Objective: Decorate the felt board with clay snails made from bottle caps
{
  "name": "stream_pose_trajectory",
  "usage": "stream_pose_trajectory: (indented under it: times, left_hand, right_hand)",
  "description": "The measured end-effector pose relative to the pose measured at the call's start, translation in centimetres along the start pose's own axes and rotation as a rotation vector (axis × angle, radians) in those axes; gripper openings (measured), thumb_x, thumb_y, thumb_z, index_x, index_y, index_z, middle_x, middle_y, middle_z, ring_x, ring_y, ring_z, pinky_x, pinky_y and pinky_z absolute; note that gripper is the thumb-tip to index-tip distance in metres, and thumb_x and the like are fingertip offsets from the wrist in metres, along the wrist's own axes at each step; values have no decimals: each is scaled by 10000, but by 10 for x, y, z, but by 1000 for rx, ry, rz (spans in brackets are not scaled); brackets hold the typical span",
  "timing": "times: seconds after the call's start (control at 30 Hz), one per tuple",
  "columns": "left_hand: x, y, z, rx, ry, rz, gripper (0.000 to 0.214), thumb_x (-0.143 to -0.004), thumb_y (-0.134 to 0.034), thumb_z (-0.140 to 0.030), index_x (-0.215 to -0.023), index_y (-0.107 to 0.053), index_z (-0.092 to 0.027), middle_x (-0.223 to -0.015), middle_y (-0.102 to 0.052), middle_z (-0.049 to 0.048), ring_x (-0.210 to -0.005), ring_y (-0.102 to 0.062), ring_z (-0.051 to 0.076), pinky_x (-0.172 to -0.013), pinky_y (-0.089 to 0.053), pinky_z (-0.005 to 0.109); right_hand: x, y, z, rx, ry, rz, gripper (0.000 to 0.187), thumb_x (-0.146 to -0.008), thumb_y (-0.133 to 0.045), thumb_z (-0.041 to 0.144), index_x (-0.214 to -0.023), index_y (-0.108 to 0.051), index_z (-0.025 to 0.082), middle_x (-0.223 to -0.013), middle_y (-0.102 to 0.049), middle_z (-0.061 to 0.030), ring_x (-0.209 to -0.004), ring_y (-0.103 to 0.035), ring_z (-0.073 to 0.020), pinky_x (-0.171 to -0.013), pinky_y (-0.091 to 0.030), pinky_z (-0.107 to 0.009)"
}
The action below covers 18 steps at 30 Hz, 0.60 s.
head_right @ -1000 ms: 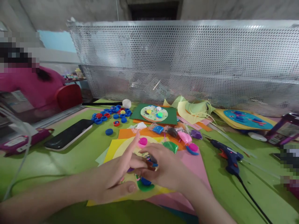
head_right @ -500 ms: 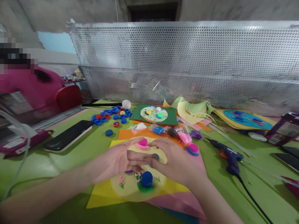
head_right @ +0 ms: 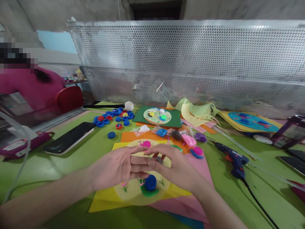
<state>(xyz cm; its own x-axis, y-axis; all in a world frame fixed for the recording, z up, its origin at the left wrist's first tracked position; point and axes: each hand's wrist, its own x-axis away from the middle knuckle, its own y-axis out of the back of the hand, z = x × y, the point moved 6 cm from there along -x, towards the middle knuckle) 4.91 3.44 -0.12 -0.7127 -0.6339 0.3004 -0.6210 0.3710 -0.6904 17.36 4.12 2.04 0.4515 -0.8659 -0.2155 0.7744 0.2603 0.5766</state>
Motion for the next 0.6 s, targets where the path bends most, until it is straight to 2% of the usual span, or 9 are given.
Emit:
stream_pose_trajectory:
  times: [0.27,0.47,0.6]
  left_hand:
    - [0,1,-2,-9,-31,6,283,-922,-379,-246,-1001,-608,-100,-907,-727,129,-950,-663,228,-893,-393,344]
    - [1,2,-2,-54,-47,-36,240,-903,-425,-269,-1025,-580,-132,-868,-738,108,-901,-684,209,-866,-415,333]
    - [2,2,-3,-75,-80,-70,267,-915,-423,-276,-1143,-489,-153,-867,-736,113,-881,-689,205,-822,-426,324]
  right_hand:
    - [0,3,-5,-53,-28,-44,237,-851,-498,404,-959,-631,241,-1028,-648,-43,-960,-585,-191,-840,-477,-362]
    - [0,5,1,80,2,-94,189,-846,-492,339,-917,-634,237,-964,-667,-34,-874,-610,-178,-764,-505,-327]
    - [1,0,7,188,58,-70,204,-865,-458,302,-968,-619,230,-1012,-661,-37,-932,-605,-180,-811,-492,-331]
